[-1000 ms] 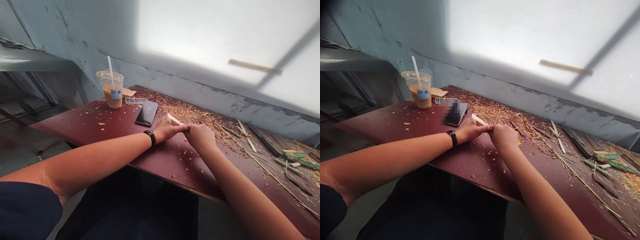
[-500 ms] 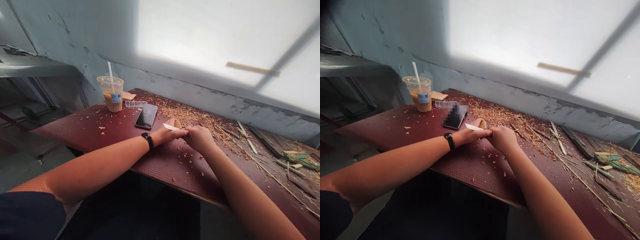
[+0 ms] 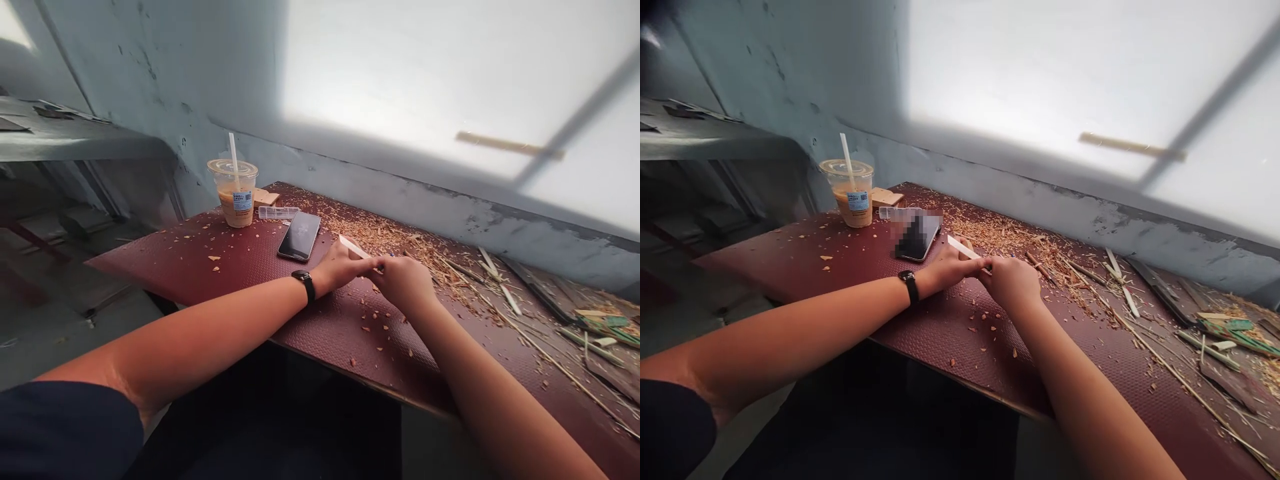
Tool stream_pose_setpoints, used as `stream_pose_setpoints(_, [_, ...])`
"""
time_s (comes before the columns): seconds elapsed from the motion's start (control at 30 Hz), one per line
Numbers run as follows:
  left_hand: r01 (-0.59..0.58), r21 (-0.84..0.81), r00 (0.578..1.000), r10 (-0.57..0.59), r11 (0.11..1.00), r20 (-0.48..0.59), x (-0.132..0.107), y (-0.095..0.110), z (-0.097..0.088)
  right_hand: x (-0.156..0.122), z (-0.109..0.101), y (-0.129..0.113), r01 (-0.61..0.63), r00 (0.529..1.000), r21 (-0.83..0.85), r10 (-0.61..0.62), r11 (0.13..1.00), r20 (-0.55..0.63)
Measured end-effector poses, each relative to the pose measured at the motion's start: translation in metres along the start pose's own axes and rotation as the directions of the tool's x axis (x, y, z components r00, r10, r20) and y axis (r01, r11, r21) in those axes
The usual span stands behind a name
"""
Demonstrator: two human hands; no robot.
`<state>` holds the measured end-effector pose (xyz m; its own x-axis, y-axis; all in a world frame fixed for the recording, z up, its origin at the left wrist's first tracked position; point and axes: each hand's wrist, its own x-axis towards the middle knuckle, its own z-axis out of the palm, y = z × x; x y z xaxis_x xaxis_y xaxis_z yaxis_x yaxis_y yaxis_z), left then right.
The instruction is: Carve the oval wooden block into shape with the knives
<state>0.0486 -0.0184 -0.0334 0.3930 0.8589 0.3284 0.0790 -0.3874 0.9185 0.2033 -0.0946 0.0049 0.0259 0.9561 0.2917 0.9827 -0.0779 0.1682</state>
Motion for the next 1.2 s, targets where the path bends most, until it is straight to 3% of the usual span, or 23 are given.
stream_pose_setpoints(0.17, [-0.062, -0.054, 0.979, 0.072, 0.997, 0.189, 0.003, 0.002, -0.006, 0.004, 0.008, 0.003, 0.161, 0.987, 0.063, -0.161, 0.985, 0.005])
stream_pose_setpoints(0.3, [-0.066, -0.055, 0.964, 0.078, 0.996, 0.256, 0.003, 0.003, -0.011, 0.006, 0.008, 0.008, 0.203, 0.979, 0.067, -0.204, 0.977, 0.021])
stream_pose_setpoints(0.43, [-0.051, -0.058, 0.976, 0.062, 0.997, 0.211, 0.003, 0.002, -0.008, 0.009, 0.005, 0.007, 0.173, 0.985, 0.036, -0.174, 0.984, 0.019])
stream_pose_setpoints(0.67, [-0.053, -0.056, 0.998, 0.055, 0.997, 0.038, 0.005, 0.000, -0.002, 0.004, 0.004, -0.007, -0.022, 0.999, -0.026, 0.022, 0.999, -0.025])
stream_pose_setpoints(0.87, [-0.058, -0.062, 0.998, 0.060, 0.996, 0.031, 0.003, -0.002, 0.001, -0.001, 0.003, -0.008, -0.040, 0.999, -0.025, 0.040, 0.999, 0.008])
stream_pose_setpoints(1.03, [-0.054, -0.038, 0.988, 0.059, 0.998, 0.144, 0.000, 0.006, -0.007, 0.003, 0.001, -0.001, 0.071, 0.997, -0.007, -0.071, 0.997, 0.019])
stream_pose_setpoints(1.2, [-0.062, -0.030, 0.944, 0.068, 0.998, 0.321, -0.006, 0.017, -0.013, 0.005, 0.001, 0.005, 0.185, 0.983, 0.010, -0.185, 0.983, 0.021])
